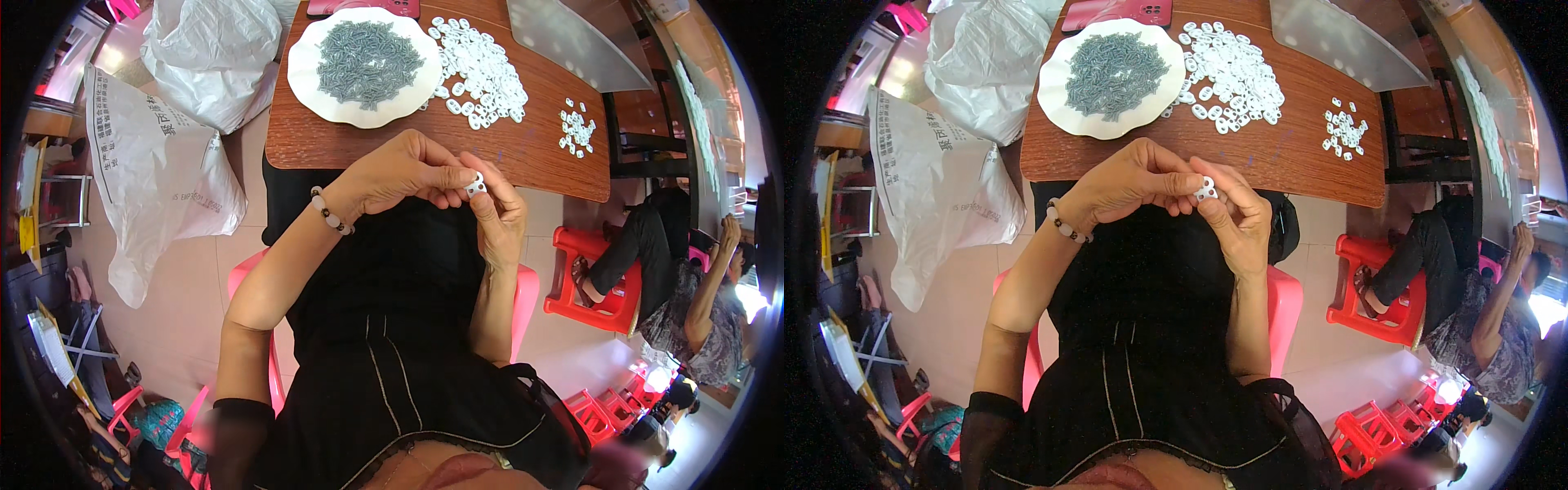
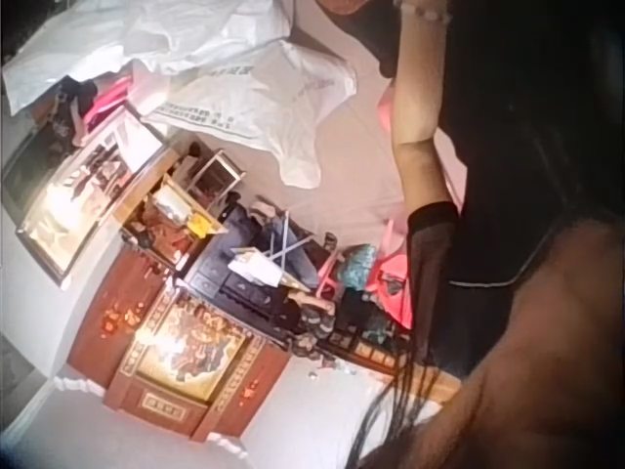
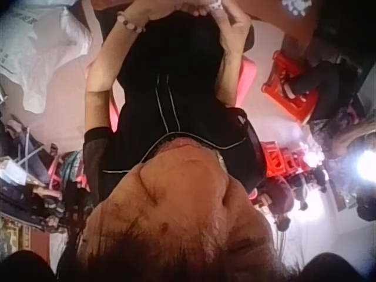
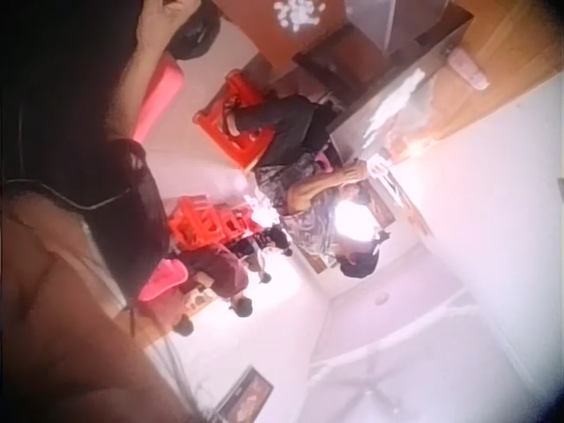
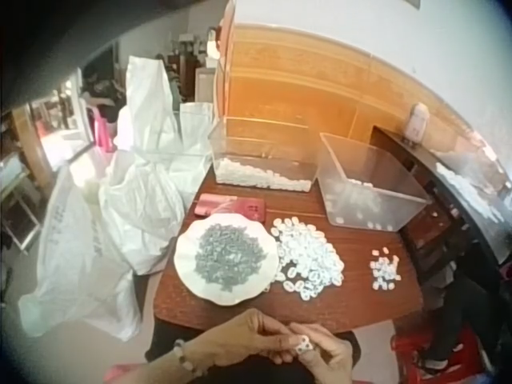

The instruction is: Manually assembling small white plastic components by pressing them together on a workbench.

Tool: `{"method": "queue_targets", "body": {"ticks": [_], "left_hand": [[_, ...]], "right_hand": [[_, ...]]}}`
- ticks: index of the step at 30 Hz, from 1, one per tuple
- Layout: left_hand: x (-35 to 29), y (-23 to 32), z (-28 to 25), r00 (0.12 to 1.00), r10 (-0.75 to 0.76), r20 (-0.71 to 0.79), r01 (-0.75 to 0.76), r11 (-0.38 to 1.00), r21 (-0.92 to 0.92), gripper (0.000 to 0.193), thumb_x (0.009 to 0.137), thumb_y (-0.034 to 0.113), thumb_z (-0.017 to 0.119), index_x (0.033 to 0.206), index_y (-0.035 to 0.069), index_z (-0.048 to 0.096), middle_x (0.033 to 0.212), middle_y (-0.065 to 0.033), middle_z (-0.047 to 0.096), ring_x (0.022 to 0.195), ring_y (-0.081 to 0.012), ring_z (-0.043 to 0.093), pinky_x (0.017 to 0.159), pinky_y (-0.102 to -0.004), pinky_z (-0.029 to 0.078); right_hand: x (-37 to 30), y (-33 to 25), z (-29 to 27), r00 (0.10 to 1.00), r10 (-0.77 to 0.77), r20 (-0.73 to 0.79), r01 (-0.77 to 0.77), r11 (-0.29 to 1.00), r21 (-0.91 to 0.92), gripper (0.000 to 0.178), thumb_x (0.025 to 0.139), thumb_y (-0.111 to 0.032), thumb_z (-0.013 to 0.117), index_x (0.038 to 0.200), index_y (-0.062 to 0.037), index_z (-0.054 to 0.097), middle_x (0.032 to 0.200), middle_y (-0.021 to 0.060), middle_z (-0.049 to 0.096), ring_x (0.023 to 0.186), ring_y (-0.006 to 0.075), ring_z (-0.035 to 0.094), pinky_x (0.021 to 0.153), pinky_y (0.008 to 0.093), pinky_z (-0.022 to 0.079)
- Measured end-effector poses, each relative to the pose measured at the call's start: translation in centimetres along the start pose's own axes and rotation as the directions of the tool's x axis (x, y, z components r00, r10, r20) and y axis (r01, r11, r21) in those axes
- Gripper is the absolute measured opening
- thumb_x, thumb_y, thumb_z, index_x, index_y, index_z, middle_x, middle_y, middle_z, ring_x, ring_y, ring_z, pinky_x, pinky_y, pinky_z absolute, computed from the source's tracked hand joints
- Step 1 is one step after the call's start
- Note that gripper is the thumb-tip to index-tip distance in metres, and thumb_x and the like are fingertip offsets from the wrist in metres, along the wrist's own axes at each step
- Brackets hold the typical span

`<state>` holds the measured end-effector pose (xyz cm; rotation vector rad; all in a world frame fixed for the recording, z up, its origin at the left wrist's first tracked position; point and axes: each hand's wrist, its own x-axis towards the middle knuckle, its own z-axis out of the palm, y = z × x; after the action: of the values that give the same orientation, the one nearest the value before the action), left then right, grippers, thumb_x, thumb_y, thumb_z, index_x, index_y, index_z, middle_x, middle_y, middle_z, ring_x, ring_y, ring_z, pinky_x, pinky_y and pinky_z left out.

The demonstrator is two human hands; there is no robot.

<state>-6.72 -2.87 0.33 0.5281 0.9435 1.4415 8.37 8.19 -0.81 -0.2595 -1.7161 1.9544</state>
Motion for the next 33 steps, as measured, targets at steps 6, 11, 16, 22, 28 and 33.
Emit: {"method": "queue_targets", "body": {"ticks": [6,11,16,22,28,33], "left_hand": [[0.2,-0.4,-0.1,1.0,-0.002,0.008,0.002,1.0,0.01,0.023,0.086,0.024,0.069,0.088,0.0,0.07,0.076,-0.0047,0.067,0.064,-0.0085,0.062,0.06,-0.0208,0.051],[0.2,-0.4,0.2,1.0,0.001,0.009,0.0,1.0,-0.028,0.024,0.086,0.024,0.068,0.085,0.0,0.07,0.074,-0.0042,0.067,0.063,-0.0079,0.06,0.059,-0.0205,0.05],[0.3,-0.7,0.2,1.0,0.024,0.012,-0.024,1.0,-0.015,0.025,0.086,0.025,0.069,0.082,0.001,0.07,0.071,-0.0042,0.066,0.061,-0.0077,0.059,0.056,-0.0198,0.048],[-0.1,0.2,0.5,1.0,0.031,-0.004,-0.031,0.998,0.056,0.025,0.084,0.024,0.072,0.08,0.0,0.071,0.067,-0.0046,0.064,0.06,-0.0086,0.059,0.053,-0.0195,0.046],[-0.4,0.6,0.8,0.999,0.047,0.003,-0.047,0.997,0.066,0.025,0.084,0.023,0.072,0.08,-0.001,0.071,0.067,-0.0056,0.064,0.06,-0.0092,0.059,0.052,-0.0194,0.046],[-0.4,0.5,0.8,0.999,0.043,0.012,-0.044,0.996,0.075,0.025,0.084,0.023,0.072,0.079,-0.001,0.07,0.067,-0.0054,0.064,0.06,-0.009,0.058,0.052,-0.0194,0.045]], "right_hand": [[0.0,0.6,-0.7,0.999,-0.05,0.003,0.05,0.998,-0.039,0.037,0.085,-0.018,0.069,0.113,0.0043,0.062,0.109,0.0132,0.061,0.098,0.0172,0.056,0.086,0.0278,0.045],[0.2,0.8,-0.5,0.99,-0.142,0.01,0.142,0.983,-0.113,0.037,0.085,-0.018,0.069,0.112,0.0054,0.062,0.11,0.0152,0.062,0.101,0.0189,0.055,0.087,0.0289,0.044],[0.2,0.7,-0.3,0.986,-0.165,0.012,0.165,0.983,-0.085,0.035,0.085,-0.017,0.069,0.111,0.0066,0.062,0.115,0.0174,0.061,0.103,0.02,0.056,0.09,0.0299,0.043],[0.2,0.5,-0.2,0.984,-0.171,0.043,0.173,0.983,-0.052,0.04,0.084,-0.018,0.07,0.114,0.0071,0.06,0.117,0.0176,0.06,0.104,0.0201,0.056,0.09,0.0301,0.043],[0.2,0.3,0.2,0.987,-0.16,0.009,0.16,0.982,-0.103,0.047,0.083,-0.026,0.07,0.116,0.0065,0.061,0.115,0.0165,0.062,0.102,0.0206,0.055,0.088,0.0297,0.043],[0.3,0.7,0.0,0.969,-0.245,0.022,0.246,0.957,-0.152,0.045,0.082,-0.028,0.071,0.11,0.0064,0.064,0.11,0.0174,0.064,0.1,0.021,0.056,0.085,0.0298,0.044]]}}
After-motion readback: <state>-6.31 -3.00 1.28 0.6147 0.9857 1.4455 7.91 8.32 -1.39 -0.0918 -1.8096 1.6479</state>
